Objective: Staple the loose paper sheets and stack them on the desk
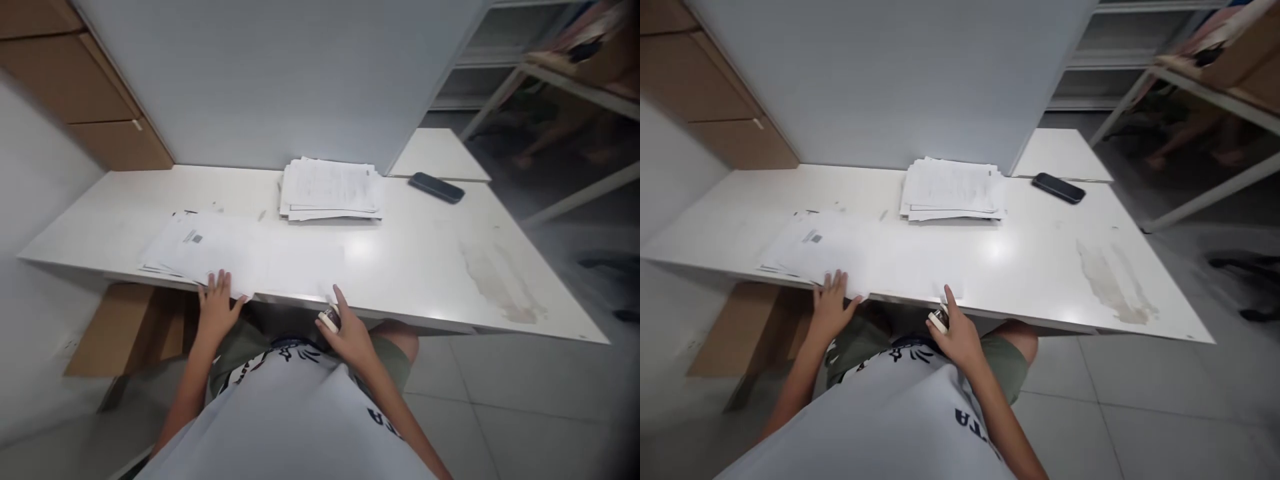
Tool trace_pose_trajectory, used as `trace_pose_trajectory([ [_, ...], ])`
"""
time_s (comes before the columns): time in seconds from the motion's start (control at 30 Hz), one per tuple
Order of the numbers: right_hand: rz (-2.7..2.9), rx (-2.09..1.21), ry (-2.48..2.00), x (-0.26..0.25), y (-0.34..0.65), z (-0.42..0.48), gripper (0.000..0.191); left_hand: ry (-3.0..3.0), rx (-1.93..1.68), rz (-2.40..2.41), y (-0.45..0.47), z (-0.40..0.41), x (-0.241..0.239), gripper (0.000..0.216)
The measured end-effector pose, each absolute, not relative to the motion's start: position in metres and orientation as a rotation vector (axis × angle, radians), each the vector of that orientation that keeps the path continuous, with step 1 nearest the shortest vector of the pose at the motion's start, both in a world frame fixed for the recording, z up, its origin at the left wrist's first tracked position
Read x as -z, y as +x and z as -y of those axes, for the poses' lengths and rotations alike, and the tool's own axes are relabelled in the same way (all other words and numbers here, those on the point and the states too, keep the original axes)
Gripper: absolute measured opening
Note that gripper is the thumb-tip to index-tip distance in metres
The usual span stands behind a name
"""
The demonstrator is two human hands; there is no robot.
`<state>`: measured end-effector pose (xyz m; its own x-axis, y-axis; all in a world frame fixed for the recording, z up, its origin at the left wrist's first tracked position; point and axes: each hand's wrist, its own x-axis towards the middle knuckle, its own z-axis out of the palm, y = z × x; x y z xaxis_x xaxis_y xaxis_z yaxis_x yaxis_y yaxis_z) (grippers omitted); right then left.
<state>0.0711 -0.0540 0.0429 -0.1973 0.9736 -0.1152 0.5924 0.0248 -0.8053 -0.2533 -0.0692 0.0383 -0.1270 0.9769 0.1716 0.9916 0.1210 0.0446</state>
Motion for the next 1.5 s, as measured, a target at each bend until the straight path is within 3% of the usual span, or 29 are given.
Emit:
trace_pose_trajectory([
  [0.13, 2.035, -0.874, -1.657, -0.039, 0.049, 0.048, 0.079, -2.076, 0.261, 2.094, -0.247, 0.082, -0.042, 0.047],
  [0.3, 1.824, -0.82, -1.772, -0.024, 0.048, 0.061, 0.061, -2.162, 0.411, 1.954, -0.253, 0.077, -0.051, 0.036],
  [0.57, 1.527, -0.874, -1.721, -0.027, 0.066, 0.077, 0.051, -2.32, 0.714, 1.601, -0.208, 0.037, -0.059, 0.04],
  [0.8, 1.532, -0.895, -1.517, -0.019, 0.066, 0.07, 0.04, -2.693, 0.6, 1.16, -0.122, 0.03, -0.038, 0.041],
  [0.97, 1.674, -0.863, -1.475, -0.019, 0.076, 0.069, 0.031, -2.78, 0.451, 1.11, -0.104, 0.028, -0.023, 0.053],
  [1.23, 1.816, -0.873, -1.371, -0.023, 0.082, 0.072, 0.051, -2.669, 0.305, 1.151, -0.105, 0.006, -0.017, 0.065],
  [1.5, 1.718, -0.622, -1.22, 0.021, 0.082, 0.08, 0.078, -2.67, 0.428, 1.155, -0.112, -0.006, -0.029, 0.067],
])
